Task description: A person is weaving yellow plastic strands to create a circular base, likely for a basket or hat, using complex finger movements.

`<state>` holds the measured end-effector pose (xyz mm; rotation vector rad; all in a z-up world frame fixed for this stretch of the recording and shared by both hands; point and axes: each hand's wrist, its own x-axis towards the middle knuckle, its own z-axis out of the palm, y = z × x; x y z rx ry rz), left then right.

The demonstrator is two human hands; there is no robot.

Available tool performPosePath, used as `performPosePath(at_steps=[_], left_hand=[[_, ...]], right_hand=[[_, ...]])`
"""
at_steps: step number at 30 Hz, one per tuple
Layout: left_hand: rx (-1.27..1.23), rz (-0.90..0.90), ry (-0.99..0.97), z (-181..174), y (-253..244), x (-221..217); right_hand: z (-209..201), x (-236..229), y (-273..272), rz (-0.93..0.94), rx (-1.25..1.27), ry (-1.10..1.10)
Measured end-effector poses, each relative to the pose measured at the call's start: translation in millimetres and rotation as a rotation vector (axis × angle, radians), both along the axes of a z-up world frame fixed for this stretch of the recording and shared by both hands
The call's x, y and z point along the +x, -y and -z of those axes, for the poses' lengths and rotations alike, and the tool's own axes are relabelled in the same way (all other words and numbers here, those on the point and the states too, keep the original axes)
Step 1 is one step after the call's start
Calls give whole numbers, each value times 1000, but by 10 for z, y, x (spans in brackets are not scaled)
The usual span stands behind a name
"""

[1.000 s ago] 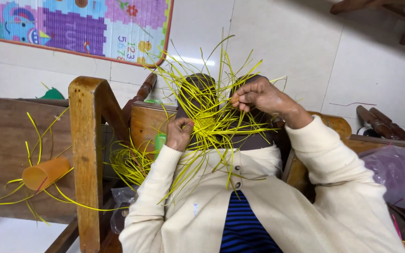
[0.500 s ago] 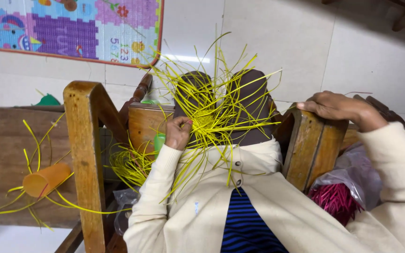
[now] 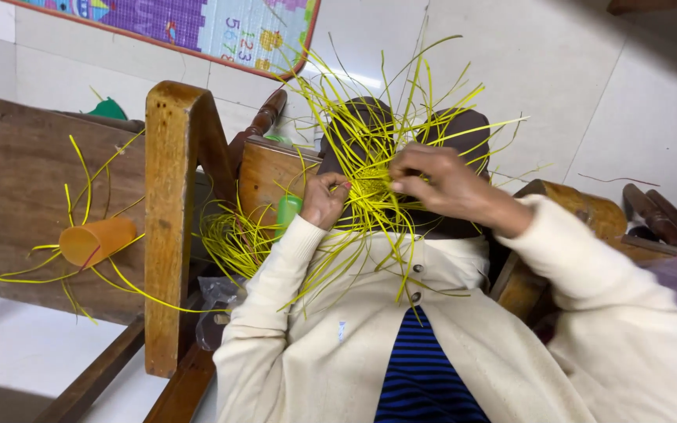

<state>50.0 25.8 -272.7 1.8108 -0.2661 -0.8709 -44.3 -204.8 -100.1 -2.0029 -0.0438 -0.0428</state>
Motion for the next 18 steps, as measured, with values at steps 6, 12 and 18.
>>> performPosePath(at_steps=[6, 12, 18], left_hand=[[14, 43, 17, -48, 20, 19], [4, 47, 32, 50, 5, 0], [35, 104, 43, 173, -55, -40]], right_hand=[[688, 263, -469, -42, 43, 77], [694, 256, -540, -58, -480, 148], [658, 250, -415, 31, 214, 46]])
